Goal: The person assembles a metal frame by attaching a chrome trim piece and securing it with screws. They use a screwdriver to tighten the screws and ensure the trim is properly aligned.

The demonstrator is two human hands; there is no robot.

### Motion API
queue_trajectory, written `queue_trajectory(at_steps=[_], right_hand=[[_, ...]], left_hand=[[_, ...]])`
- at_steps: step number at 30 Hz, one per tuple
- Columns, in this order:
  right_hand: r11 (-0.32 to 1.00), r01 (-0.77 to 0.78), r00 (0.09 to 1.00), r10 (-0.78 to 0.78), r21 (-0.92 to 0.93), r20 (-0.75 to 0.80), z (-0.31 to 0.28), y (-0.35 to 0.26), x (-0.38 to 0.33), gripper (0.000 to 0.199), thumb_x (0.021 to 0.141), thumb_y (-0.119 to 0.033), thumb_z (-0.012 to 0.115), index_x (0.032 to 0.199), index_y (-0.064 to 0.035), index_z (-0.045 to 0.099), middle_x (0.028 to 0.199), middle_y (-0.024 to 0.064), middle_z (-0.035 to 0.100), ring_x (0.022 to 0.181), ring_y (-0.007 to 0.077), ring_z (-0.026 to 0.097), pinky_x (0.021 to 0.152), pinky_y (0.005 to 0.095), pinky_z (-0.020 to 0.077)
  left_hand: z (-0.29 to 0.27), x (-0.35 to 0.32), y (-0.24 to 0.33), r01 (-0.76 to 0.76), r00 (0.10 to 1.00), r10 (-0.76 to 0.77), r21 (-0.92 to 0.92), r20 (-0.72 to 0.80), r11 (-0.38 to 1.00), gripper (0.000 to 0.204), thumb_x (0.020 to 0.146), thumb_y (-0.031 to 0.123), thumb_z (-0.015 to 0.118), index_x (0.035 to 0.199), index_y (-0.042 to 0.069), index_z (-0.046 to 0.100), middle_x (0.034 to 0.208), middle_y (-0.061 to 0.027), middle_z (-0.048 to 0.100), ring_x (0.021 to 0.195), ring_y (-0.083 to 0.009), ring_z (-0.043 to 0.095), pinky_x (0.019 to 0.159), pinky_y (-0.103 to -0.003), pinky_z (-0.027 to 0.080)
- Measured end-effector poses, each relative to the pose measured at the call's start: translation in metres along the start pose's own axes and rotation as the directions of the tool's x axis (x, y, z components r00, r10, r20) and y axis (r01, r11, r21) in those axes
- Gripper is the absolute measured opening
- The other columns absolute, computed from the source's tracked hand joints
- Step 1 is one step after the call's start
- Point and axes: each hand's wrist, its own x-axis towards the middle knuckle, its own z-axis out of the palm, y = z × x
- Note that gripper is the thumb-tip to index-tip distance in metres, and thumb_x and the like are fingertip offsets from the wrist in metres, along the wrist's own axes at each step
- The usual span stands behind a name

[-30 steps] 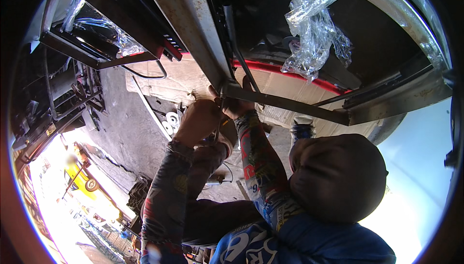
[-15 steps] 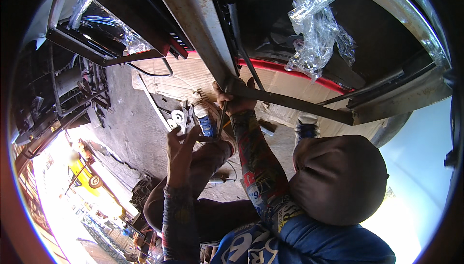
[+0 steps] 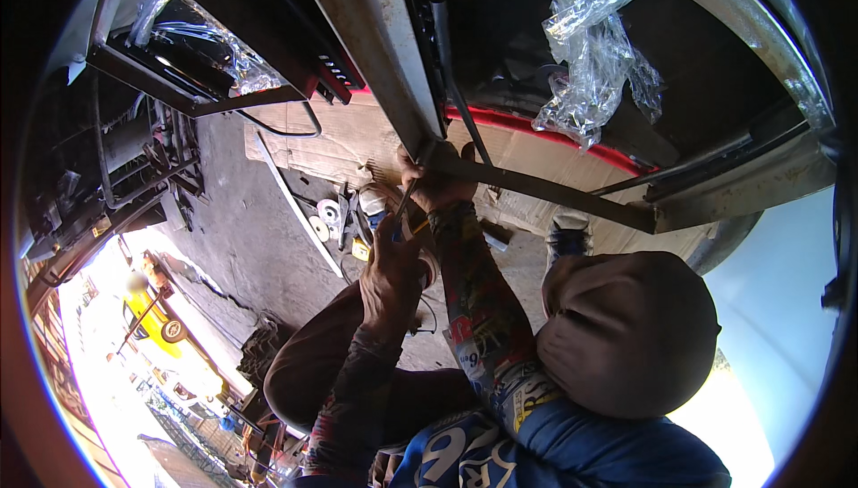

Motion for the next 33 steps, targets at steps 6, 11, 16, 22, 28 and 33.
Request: queue_trajectory(at_steps=[6, 11, 16, 22, 28, 33], right_hand=[[0.998, -0.026, 0.999, 0.024, 0.053, 0.045, -0.005, -0.004, 0.001, 0.075, 0.079, -0.063, 0.063, 0.125, -0.0043, 0.057, 0.123, 0.0177, 0.056, 0.107, 0.0349, 0.050, 0.057, 0.0298, 0.0521], [0.998, 0.048, 0.999, -0.047, 0.047, -0.020, -0.009, -0.002, 0.003, 0.079, 0.080, -0.069, 0.058, 0.125, -0.0048, 0.057, 0.127, 0.0195, 0.055, 0.113, 0.0373, 0.051, 0.060, 0.0323, 0.0548], [0.987, 0.063, 0.976, -0.091, -0.145, -0.198, -0.002, -0.004, -0.008, 0.081, 0.078, -0.074, 0.056, 0.122, -0.0059, 0.061, 0.129, 0.0202, 0.057, 0.121, 0.0375, 0.050, 0.064, 0.0376, 0.0564], [0.998, -0.068, 0.997, 0.069, -0.004, 0.036, -0.008, -0.009, -0.002, 0.076, 0.075, -0.069, 0.064, 0.119, -0.0069, 0.062, 0.127, 0.0195, 0.059, 0.124, 0.0377, 0.049, 0.059, 0.0330, 0.0552], [0.995, -0.083, 0.995, 0.079, 0.047, 0.067, -0.017, -0.012, 0.001, 0.075, 0.070, -0.062, 0.070, 0.120, -0.0067, 0.061, 0.125, 0.0183, 0.059, 0.122, 0.0358, 0.050, 0.056, 0.0296, 0.0537], [1.000, -0.009, 1.000, 0.009, -0.018, -0.028, -0.008, -0.007, -0.004, 0.076, 0.072, -0.066, 0.067, 0.120, -0.0071, 0.062, 0.125, 0.0176, 0.059, 0.122, 0.0360, 0.049, 0.060, 0.0305, 0.0532]], left_hand=[[-0.020, -0.010, 0.017, 0.509, 0.844, -0.369, -0.797, 0.389, 0.325, 0.059, 0.092, 0.006, 0.058, 0.143, 0.003, 0.029, 0.114, -0.0152, 0.061, 0.099, -0.0241, 0.067, 0.077, -0.036, 0.056], [-0.026, -0.020, 0.002, 0.786, 0.522, -0.339, -0.596, 0.782, -0.164, 0.030, 0.096, 0.014, 0.060, 0.123, 0.001, 0.054, 0.109, -0.0130, 0.066, 0.092, -0.0193, 0.068, 0.072, -0.031, 0.056], [0.010, -0.018, -0.007, 0.423, 0.905, -0.373, -0.340, 0.205, 0.840, 0.017, 0.089, 0.013, 0.061, 0.105, 0.008, 0.065, 0.109, -0.0137, 0.066, 0.085, -0.0347, 0.068, 0.068, -0.038, 0.055], [0.003, -0.020, 0.000, 0.343, 0.903, -0.389, -0.240, -0.180, 0.908, 0.047, 0.081, -0.002, 0.067, 0.126, 0.002, 0.055, 0.108, -0.0166, 0.063, 0.088, -0.0229, 0.065, 0.075, -0.034, 0.056], [0.003, -0.033, -0.022, 0.453, 0.604, -0.403, -0.713, 0.687, -0.536, 0.041, 0.099, 0.034, 0.054, 0.118, -0.002, 0.058, 0.102, -0.0174, 0.066, 0.087, -0.0237, 0.067, 0.073, -0.031, 0.057], [0.011, -0.024, -0.028, 0.571, 0.628, -0.553, -0.807, 0.548, -0.150, 0.025, 0.097, 0.022, 0.061, 0.111, 0.001, 0.066, 0.103, -0.0146, 0.069, 0.084, -0.0197, 0.068, 0.069, -0.031, 0.056]])
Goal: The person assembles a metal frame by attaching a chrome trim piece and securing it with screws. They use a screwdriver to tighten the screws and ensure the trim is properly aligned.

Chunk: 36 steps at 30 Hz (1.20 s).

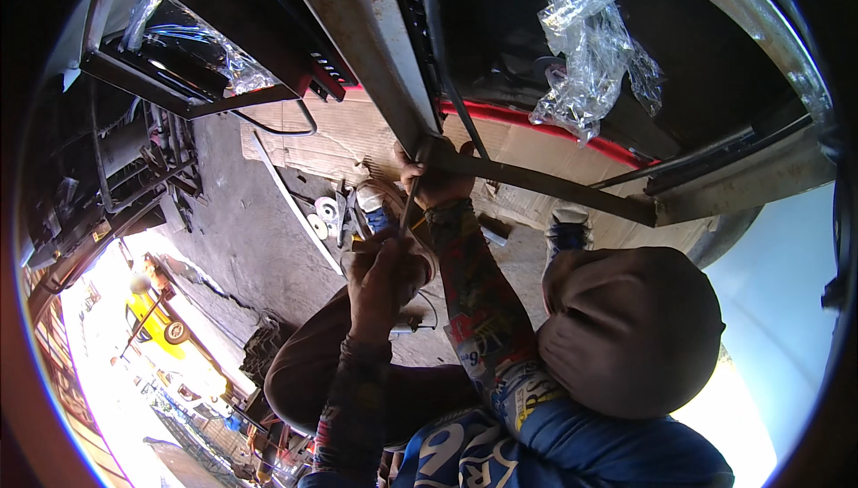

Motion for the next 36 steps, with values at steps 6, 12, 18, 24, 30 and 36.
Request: queue_trajectory(at_steps=[6, 12, 18, 24, 30, 36], right_hand=[[0.999, 0.047, 0.997, -0.045, -0.026, 0.070, -0.002, 0.006, 0.003, 0.083, 0.073, -0.069, 0.065, 0.127, -0.0063, 0.058, 0.128, 0.0191, 0.056, 0.122, 0.0373, 0.049, 0.060, 0.0297, 0.0541], [0.998, 0.016, 0.990, -0.025, 0.065, 0.138, -0.005, 0.004, 0.008, 0.083, 0.075, -0.067, 0.064, 0.128, -0.0043, 0.057, 0.127, 0.0214, 0.056, 0.117, 0.0383, 0.053, 0.059, 0.0288, 0.0554], [0.995, 0.095, 0.995, -0.095, 0.021, -0.002, -0.007, 0.005, 0.007, 0.081, 0.070, -0.065, 0.070, 0.124, -0.0052, 0.060, 0.127, 0.0199, 0.058, 0.116, 0.0380, 0.054, 0.061, 0.0304, 0.0543], [0.999, -0.027, 0.992, 0.024, 0.021, 0.124, -0.012, 0.001, 0.008, 0.078, 0.067, -0.065, 0.072, 0.119, -0.0078, 0.064, 0.123, 0.0160, 0.062, 0.116, 0.0359, 0.054, 0.059, 0.0295, 0.0533], [0.998, -0.010, 0.997, 0.004, 0.070, 0.078, -0.005, 0.003, 0.007, 0.080, 0.066, -0.066, 0.072, 0.121, -0.0084, 0.063, 0.126, 0.0164, 0.059, 0.117, 0.0356, 0.054, 0.056, 0.0292, 0.0521], [0.998, 0.041, 0.999, -0.041, 0.042, 0.005, -0.006, 0.003, 0.006, 0.083, 0.068, -0.070, 0.067, 0.122, -0.0081, 0.061, 0.127, 0.0173, 0.058, 0.117, 0.0362, 0.053, 0.056, 0.0291, 0.0519]], left_hand=[[0.031, -0.005, 0.002, -0.580, 0.586, 0.649, 0.810, 0.484, -0.081, 0.041, 0.072, -0.005, 0.067, 0.112, 0.008, 0.067, 0.124, -0.0173, 0.060, 0.094, -0.0277, 0.067, 0.072, -0.038, 0.056], [0.028, -0.022, 0.025, -0.037, 0.965, 0.005, 0.118, 0.261, 0.992, 0.048, 0.086, 0.006, 0.063, 0.132, 0.002, 0.050, 0.108, -0.0114, 0.065, 0.105, -0.0225, 0.064, 0.082, -0.034, 0.053], [0.017, -0.021, 0.011, 0.023, 0.984, -0.109, 0.520, 0.137, 0.854, 0.033, 0.089, 0.015, 0.061, 0.120, 0.004, 0.063, 0.112, -0.0140, 0.067, 0.099, -0.0268, 0.067, 0.080, -0.037, 0.054], [-0.020, 0.006, -0.035, -0.014, 0.992, -0.018, 0.245, 0.125, 0.969, 0.030, 0.092, 0.015, 0.058, 0.119, 0.005, 0.065, 0.112, -0.0154, 0.066, 0.098, -0.0319, 0.068, 0.080, -0.044, 0.056], [-0.025, -0.005, -0.009, 0.456, 0.878, -0.357, -0.330, 0.319, 0.827, 0.041, 0.102, 0.034, 0.050, 0.126, 0.001, 0.055, 0.105, -0.0121, 0.066, 0.088, -0.0246, 0.065, 0.071, -0.034, 0.052], [0.009, -0.004, -0.001, 0.157, 0.984, -0.141, -0.144, 0.113, 0.977, 0.033, 0.092, 0.029, 0.064, 0.113, 0.003, 0.065, 0.109, -0.0118, 0.067, 0.094, -0.0245, 0.064, 0.074, -0.036, 0.052]])
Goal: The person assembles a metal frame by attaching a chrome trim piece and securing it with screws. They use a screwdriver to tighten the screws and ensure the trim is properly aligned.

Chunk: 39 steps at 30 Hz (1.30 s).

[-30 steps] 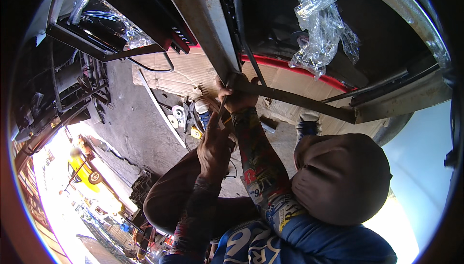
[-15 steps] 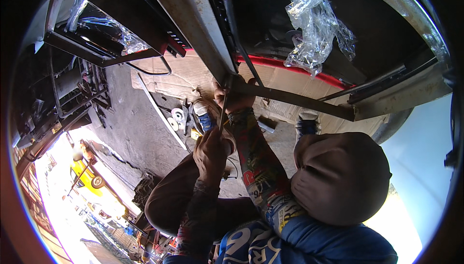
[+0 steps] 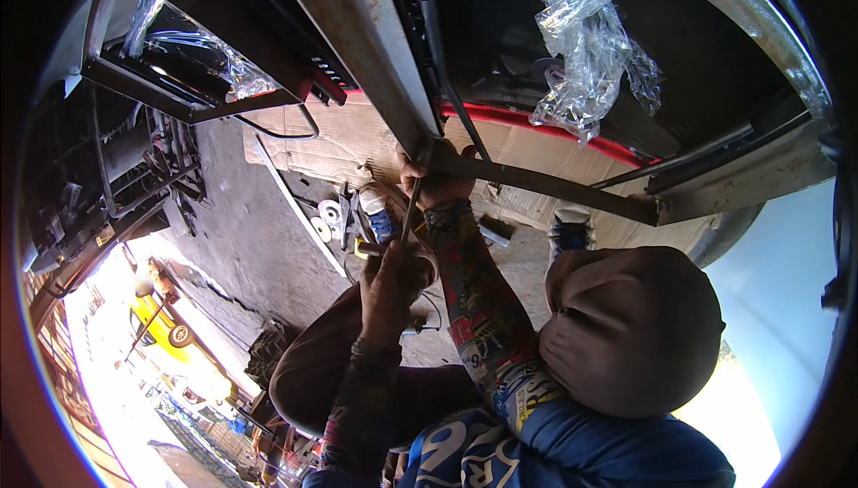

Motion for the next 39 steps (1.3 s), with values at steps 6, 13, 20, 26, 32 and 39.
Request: queue_trajectory(at_steps=[6, 13, 20, 26, 32, 39], right_hand=[[0.995, 0.075, 0.997, -0.073, -0.061, 0.032, -0.003, 0.003, 0.003, 0.083, 0.072, -0.073, 0.061, 0.122, -0.0061, 0.060, 0.125, 0.0186, 0.058, 0.109, 0.0359, 0.055, 0.058, 0.0306, 0.0529], [0.999, 0.028, 0.999, -0.030, 0.042, 0.039, 0.001, 0.002, 0.001, 0.082, 0.075, -0.074, 0.058, 0.121, -0.0049, 0.060, 0.124, 0.0196, 0.058, 0.110, 0.0387, 0.055, 0.062, 0.0329, 0.0551], [1.000, -0.021, 1.000, 0.022, -0.020, 0.020, 0.006, 0.002, -0.006, 0.076, 0.072, -0.067, 0.068, 0.118, -0.0060, 0.064, 0.126, 0.0180, 0.061, 0.123, 0.0389, 0.052, 0.066, 0.0368, 0.0573], [0.992, -0.122, 0.987, 0.116, 0.045, 0.113, 0.005, -0.002, -0.004, 0.074, 0.070, -0.062, 0.072, 0.119, -0.0075, 0.064, 0.128, 0.0172, 0.061, 0.125, 0.0349, 0.051, 0.062, 0.0323, 0.0569], [0.996, -0.080, 0.991, 0.074, 0.048, 0.112, 0.000, -0.002, 0.001, 0.077, 0.070, -0.062, 0.070, 0.121, -0.0052, 0.061, 0.129, 0.0184, 0.058, 0.122, 0.0351, 0.051, 0.060, 0.0296, 0.0564], [0.998, -0.044, 0.997, 0.040, 0.055, 0.072, -0.008, -0.004, 0.002, 0.083, 0.070, -0.070, 0.065, 0.122, -0.0058, 0.062, 0.126, 0.0163, 0.061, 0.120, 0.0374, 0.054, 0.072, 0.0365, 0.0587]], left_hand=[[0.017, 0.007, -0.008, -0.404, 0.496, 0.705, 0.854, 0.506, -0.329, 0.052, 0.073, -0.001, 0.065, 0.124, 0.008, 0.060, 0.118, -0.0165, 0.062, 0.108, -0.0313, 0.062, 0.084, -0.038, 0.054], [0.028, -0.024, 0.000, -0.140, 0.987, 0.155, 0.242, -0.044, 0.960, 0.055, 0.088, 0.008, 0.056, 0.141, 0.002, 0.043, 0.116, -0.0166, 0.063, 0.103, -0.0248, 0.065, 0.077, -0.036, 0.056], [0.012, -0.004, -0.003, -0.116, 0.965, 0.261, 0.856, -0.023, 0.505, 0.026, 0.090, 0.013, 0.062, 0.115, 0.005, 0.064, 0.107, -0.0152, 0.067, 0.099, -0.0281, 0.067, 0.077, -0.037, 0.056], [0.008, -0.001, -0.010, -0.316, 0.615, 0.760, 0.949, 0.212, -0.009, 0.032, 0.088, 0.006, 0.062, 0.120, 0.004, 0.061, 0.116, -0.0154, 0.064, 0.100, -0.0322, 0.064, 0.085, -0.043, 0.053], [-0.009, -0.010, 0.006, 0.316, 0.949, -0.305, -0.293, 0.082, 0.902, 0.040, 0.101, 0.037, 0.055, 0.119, 0.001, 0.059, 0.099, -0.0116, 0.067, 0.089, -0.0219, 0.063, 0.073, -0.039, 0.052], [-0.009, 0.009, 0.005, -0.082, 0.996, 0.086, 0.125, -0.026, 0.989, 0.026, 0.096, 0.028, 0.063, 0.104, 0.004, 0.060, 0.095, -0.0095, 0.065, 0.083, -0.0214, 0.063, 0.068, -0.033, 0.052]])
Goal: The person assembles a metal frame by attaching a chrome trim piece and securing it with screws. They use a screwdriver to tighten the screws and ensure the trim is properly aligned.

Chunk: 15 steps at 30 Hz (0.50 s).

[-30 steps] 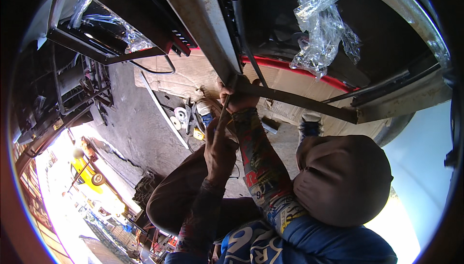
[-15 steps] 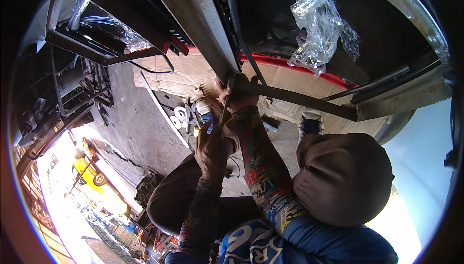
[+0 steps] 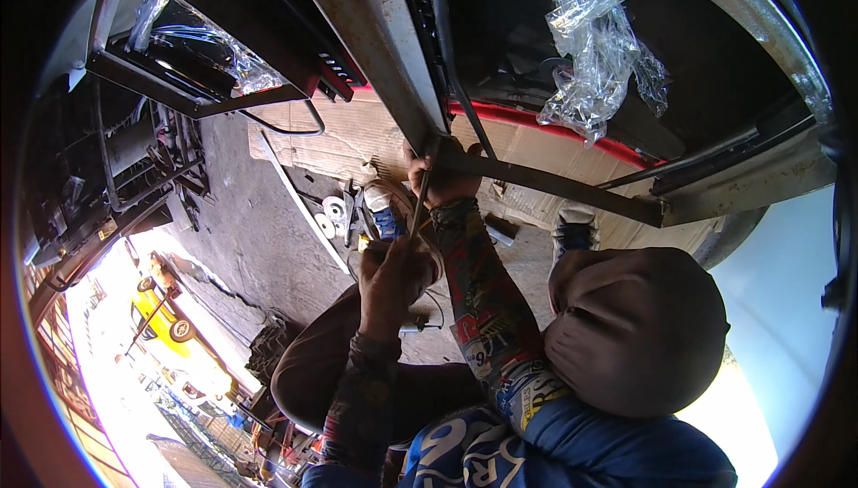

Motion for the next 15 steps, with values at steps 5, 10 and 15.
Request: queue_trajectory(at_steps=[5, 10, 15], right_hand=[[0.987, 0.161, 0.968, -0.163, -0.027, -0.190, 0.000, 0.004, 0.001, 0.087, 0.073, -0.077, 0.060, 0.125, -0.0081, 0.064, 0.121, 0.0115, 0.066, 0.115, 0.0362, 0.060, 0.089, 0.0477, 0.0557], [0.999, 0.034, 0.999, -0.034, -0.034, 0.000, 0.005, 0.004, -0.001, 0.075, 0.072, -0.063, 0.074, 0.117, -0.0038, 0.065, 0.126, 0.0144, 0.062, 0.122, 0.0407, 0.054, 0.084, 0.0438, 0.0594], [0.993, -0.047, 0.993, 0.035, 0.111, 0.116, 0.007, 0.004, -0.002, 0.075, 0.073, -0.064, 0.072, 0.115, -0.0015, 0.065, 0.116, 0.0140, 0.067, 0.118, 0.0411, 0.056, 0.086, 0.0467, 0.0602]], left_hand=[[0.026, -0.006, 0.004, -0.396, 0.642, 0.756, 0.899, 0.125, 0.188, 0.018, 0.088, 0.006, 0.064, 0.102, 0.001, 0.054, 0.097, -0.0127, 0.061, 0.086, -0.0282, 0.063, 0.073, -0.038, 0.053], [0.035, -0.009, -0.003, -0.511, 0.585, 0.689, 0.854, 0.427, -0.095, 0.045, 0.083, 0.005, 0.069, 0.123, 0.001, 0.049, 0.106, -0.0158, 0.062, 0.108, -0.0357, 0.060, 0.088, -0.046, 0.051], [0.013, -0.030, 0.015, -0.017, 0.971, -0.021, 0.157, 0.239, 0.987, 0.048, 0.091, 0.023, 0.064, 0.130, 0.000, 0.047, 0.111, -0.0138, 0.061, 0.109, -0.0252, 0.061, 0.085, -0.037, 0.051]])
